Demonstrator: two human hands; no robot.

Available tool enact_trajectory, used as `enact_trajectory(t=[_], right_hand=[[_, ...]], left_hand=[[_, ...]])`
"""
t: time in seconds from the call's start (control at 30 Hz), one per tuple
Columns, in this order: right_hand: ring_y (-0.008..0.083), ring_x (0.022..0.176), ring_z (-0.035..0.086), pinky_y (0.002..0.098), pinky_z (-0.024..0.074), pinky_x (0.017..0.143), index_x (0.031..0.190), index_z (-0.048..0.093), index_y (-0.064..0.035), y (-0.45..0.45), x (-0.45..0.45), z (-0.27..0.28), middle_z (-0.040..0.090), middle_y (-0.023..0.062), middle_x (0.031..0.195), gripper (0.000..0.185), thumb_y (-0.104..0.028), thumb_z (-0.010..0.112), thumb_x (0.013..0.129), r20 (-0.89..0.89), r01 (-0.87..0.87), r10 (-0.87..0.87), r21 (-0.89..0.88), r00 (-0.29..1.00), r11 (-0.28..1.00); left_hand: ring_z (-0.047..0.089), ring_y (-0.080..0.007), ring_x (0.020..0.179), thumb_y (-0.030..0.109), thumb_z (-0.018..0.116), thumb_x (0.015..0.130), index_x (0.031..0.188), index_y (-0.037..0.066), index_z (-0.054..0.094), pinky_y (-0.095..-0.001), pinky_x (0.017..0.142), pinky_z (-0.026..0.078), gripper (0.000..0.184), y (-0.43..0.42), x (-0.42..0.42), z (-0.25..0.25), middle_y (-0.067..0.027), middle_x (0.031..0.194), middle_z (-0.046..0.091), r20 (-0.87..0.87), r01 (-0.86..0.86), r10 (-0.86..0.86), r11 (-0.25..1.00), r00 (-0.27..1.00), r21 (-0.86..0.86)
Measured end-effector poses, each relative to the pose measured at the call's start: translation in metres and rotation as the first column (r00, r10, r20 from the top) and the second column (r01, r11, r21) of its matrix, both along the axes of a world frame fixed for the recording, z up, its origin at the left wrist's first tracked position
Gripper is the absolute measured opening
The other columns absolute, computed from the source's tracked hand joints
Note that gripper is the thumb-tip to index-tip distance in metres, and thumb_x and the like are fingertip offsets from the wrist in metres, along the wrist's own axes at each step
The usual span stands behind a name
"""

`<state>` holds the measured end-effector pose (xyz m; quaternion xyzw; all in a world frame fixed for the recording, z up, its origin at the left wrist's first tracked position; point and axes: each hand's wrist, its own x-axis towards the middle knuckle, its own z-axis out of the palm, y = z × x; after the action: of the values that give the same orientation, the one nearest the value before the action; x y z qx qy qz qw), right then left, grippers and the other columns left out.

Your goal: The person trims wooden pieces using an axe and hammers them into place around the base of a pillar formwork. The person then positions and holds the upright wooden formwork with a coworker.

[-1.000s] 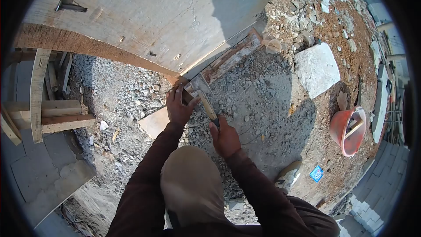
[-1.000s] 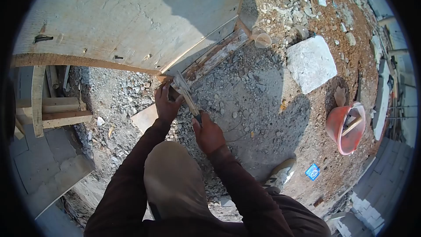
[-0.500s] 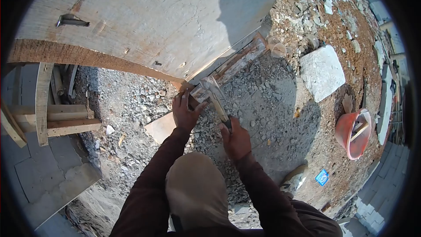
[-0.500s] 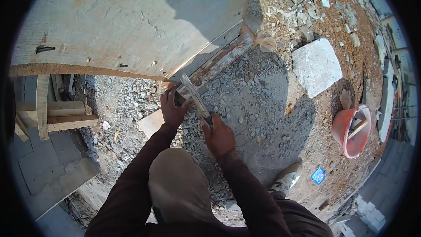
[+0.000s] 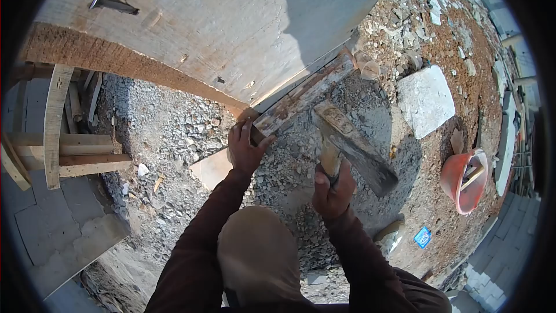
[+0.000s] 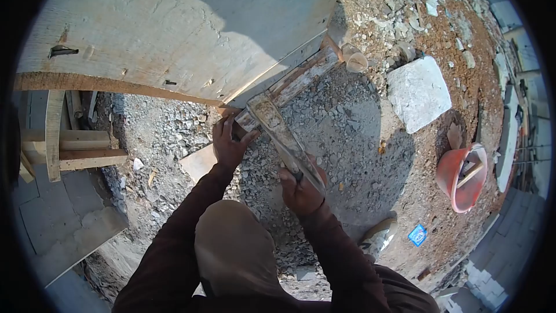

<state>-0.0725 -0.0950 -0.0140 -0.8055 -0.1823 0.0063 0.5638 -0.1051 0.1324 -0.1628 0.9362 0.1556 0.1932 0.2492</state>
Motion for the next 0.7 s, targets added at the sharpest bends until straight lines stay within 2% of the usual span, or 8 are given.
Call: enact_trajectory(t=[0.07,0.13,0.23,0.37,0.43,0.5,0.57,0.7], right_hand=[[0.0318,0.069,0.066,0.0412,0.0520,0.063,0.110,0.055,-0.0027,-0.004,-0.010,-0.056,0.067,0.0131,0.083,0.033,-0.033,0.060,0.097,-0.020,-0.126,0.156,0.489,0.988,0.863],[0.0320,0.068,0.066,0.0406,0.0527,0.063,0.111,0.055,-0.0023,0.005,-0.025,-0.080,0.066,0.0133,0.080,0.031,-0.030,0.059,0.097,0.122,-0.082,0.091,-0.077,0.988,0.994],[0.0425,0.073,0.066,0.0457,0.0533,0.065,0.114,0.054,0.0008,0.018,-0.013,-0.077,0.066,0.0213,0.083,0.039,-0.032,0.062,0.095,-0.457,-0.302,0.054,-0.490,0.888,0.818],[0.0424,0.074,0.067,0.0492,0.0520,0.064,0.111,0.053,-0.0007,0.005,-0.003,-0.007,0.066,0.0235,0.078,0.039,-0.035,0.064,0.095,-0.079,0.022,-0.031,-0.117,0.996,0.993],[0.0441,0.076,0.066,0.0491,0.0509,0.063,0.111,0.053,-0.0007,0.004,-0.010,-0.017,0.065,0.0255,0.080,0.037,-0.033,0.063,0.096,-0.001,0.012,-0.013,0.411,1.000,0.912],[0.0441,0.076,0.066,0.0475,0.0502,0.062,0.111,0.052,-0.0005,0.008,-0.016,-0.048,0.065,0.0260,0.080,0.036,-0.032,0.061,0.097,-0.062,-0.039,0.060,0.290,0.996,0.956],[0.0423,0.074,0.066,0.0445,0.0499,0.060,0.111,0.052,-0.0001,0.010,-0.024,-0.093,0.064,0.0253,0.078,0.036,-0.033,0.060,0.098,-0.305,-0.216,0.070,-0.475,0.950,0.853],[0.0406,0.078,0.068,0.0466,0.0527,0.063,0.107,0.054,-0.0031,0.008,0.004,-0.044,0.067,0.0228,0.086,0.038,-0.039,0.061,0.096,-0.431,-0.158,-0.009,-0.350,0.902,0.923]], left_hand=[[0.054,-0.0376,0.113,0.045,0.088,0.067,0.126,0.000,0.059,-0.0484,0.097,0.044,0.080,0.003,0.001,0.000,-0.0190,0.121,0.058,-0.002,-0.004,0.004,1.000,1.000,0.015],[0.054,-0.0377,0.113,0.045,0.088,0.068,0.126,0.000,0.059,-0.0482,0.097,0.044,0.079,0.002,-0.001,-0.001,-0.0189,0.121,0.058,-0.020,-0.004,0.005,1.000,1.000,0.019],[0.054,-0.0379,0.113,0.045,0.087,0.070,0.126,0.000,0.059,-0.0481,0.097,0.044,0.078,0.002,0.002,0.008,-0.0189,0.121,0.058,-0.040,0.006,-0.007,0.999,0.999,-0.032],[0.054,-0.0379,0.113,0.044,0.087,0.069,0.128,0.000,0.058,-0.0480,0.097,0.044,0.079,-0.001,0.000,0.004,-0.0187,0.123,0.058,-0.030,-0.017,0.017,1.000,0.999,0.002],[0.053,-0.0375,0.114,0.043,0.087,0.069,0.127,0.000,0.058,-0.0481,0.097,0.044,0.078,-0.001,0.000,0.004,-0.0183,0.123,0.057,-0.024,-0.018,0.018,1.000,1.000,0.011],[0.053,-0.0375,0.114,0.043,0.087,0.069,0.127,0.000,0.058,-0.0484,0.097,0.044,0.078,0.000,0.000,0.004,-0.0183,0.123,0.057,-0.015,-0.011,0.011,1.000,1.000,0.021],[0.053,-0.0379,0.114,0.044,0.087,0.069,0.127,0.000,0.058,-0.0489,0.097,0.043,0.078,-0.002,-0.002,0.003,-0.0186,0.123,0.057,-0.007,-0.010,0.010,1.000,1.000,-0.001],[0.054,-0.0376,0.110,0.037,0.090,0.067,0.127,0.000,0.058,-0.0475,0.095,0.045,0.077,-0.001,0.001,0.003,-0.0189,0.121,0.058,0.027,-0.002,0.002,1.000,1.000,0.005]])
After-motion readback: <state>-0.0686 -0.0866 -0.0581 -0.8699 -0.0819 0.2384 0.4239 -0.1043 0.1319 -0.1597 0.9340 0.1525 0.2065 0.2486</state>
